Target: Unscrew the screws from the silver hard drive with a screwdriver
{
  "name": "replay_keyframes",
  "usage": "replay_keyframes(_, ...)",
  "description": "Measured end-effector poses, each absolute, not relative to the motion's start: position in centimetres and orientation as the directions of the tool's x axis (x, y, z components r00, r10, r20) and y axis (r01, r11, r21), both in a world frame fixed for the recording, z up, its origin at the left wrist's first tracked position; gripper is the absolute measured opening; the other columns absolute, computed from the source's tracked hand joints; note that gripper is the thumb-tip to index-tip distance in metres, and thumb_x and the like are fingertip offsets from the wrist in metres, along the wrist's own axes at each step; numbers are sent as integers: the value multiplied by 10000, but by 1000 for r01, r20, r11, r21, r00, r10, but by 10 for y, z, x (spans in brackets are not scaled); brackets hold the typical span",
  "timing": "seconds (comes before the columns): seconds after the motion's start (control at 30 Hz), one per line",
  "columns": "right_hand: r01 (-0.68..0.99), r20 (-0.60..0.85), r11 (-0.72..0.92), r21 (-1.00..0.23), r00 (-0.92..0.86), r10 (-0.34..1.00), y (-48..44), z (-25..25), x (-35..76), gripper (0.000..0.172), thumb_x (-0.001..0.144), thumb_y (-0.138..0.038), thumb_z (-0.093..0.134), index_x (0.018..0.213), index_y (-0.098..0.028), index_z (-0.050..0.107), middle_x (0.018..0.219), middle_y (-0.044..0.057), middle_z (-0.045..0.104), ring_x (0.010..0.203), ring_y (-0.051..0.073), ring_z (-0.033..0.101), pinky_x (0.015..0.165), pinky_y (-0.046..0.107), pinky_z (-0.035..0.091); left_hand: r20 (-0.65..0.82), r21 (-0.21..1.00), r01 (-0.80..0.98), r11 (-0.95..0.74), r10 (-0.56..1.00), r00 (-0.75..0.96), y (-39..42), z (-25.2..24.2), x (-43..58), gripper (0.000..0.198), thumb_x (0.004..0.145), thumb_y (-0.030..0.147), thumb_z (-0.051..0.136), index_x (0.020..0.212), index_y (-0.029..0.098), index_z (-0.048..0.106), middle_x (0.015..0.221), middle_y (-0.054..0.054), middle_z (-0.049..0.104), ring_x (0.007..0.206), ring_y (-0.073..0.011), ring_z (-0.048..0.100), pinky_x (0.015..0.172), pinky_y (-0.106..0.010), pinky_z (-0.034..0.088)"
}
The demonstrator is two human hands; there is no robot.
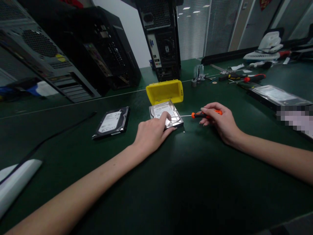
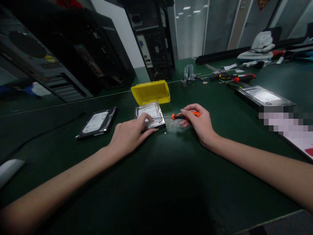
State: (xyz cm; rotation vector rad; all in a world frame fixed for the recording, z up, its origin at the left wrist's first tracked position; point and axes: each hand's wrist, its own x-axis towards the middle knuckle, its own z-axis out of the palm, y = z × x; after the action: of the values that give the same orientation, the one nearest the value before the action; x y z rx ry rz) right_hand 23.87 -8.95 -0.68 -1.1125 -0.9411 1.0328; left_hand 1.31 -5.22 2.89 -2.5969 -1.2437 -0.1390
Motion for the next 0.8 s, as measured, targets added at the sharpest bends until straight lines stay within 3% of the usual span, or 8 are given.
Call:
replay_keyframes(0.27, -190, 64, 115, -975, 256, 964, -89, -6, 238, 250, 751, -296, 697, 913, -149, 576, 752, 15, 634, 579, 79, 633, 531, 175, 516, 211, -156, 704, -693, 673, 709, -42, 24, 4, 350, 929, 410, 486, 1198, 186, 503, 878, -39, 666, 694, -148, 594, 557, -215, 349)
replay_keyframes(0.4, -211, 63, 126, -969, 284, 957, -90, -5, 237, 221, 764, -272, 688, 905, -144, 576, 733, 11, 633, 561, 68, 628, 512, 152, 510, 266, -163, 549, -820, 499, 825, -47, 20, 10, 297, 947, 377, 466, 1164, 209, 582, 949, -47, 648, 838, -159, 584, 684, -251, 402)
replay_keyframes(0.6, -225, 47, 115, -968, 284, 958, -89, -6, 237, 216, 762, -258, 691, 904, -136, 581, 749, 15, 639, 557, 64, 630, 505, 142, 513, 266, -383, 356, -852, 267, 926, -39, 17, 17, 254, 960, 259, 462, 1157, 291, 620, 891, -32, 615, 809, -162, 535, 690, -289, 365)
replay_keyframes(0.8, -225, 52, 112, -968, 259, 964, -88, -8, 238, 234, 743, -265, 713, 883, -130, 581, 738, 12, 638, 554, 70, 633, 500, 146, 517, 274, -600, 158, -784, -16, 962, -43, 12, 16, 224, 945, 126, 455, 1064, 195, 631, 840, -9, 618, 737, -133, 526, 681, -293, 378)
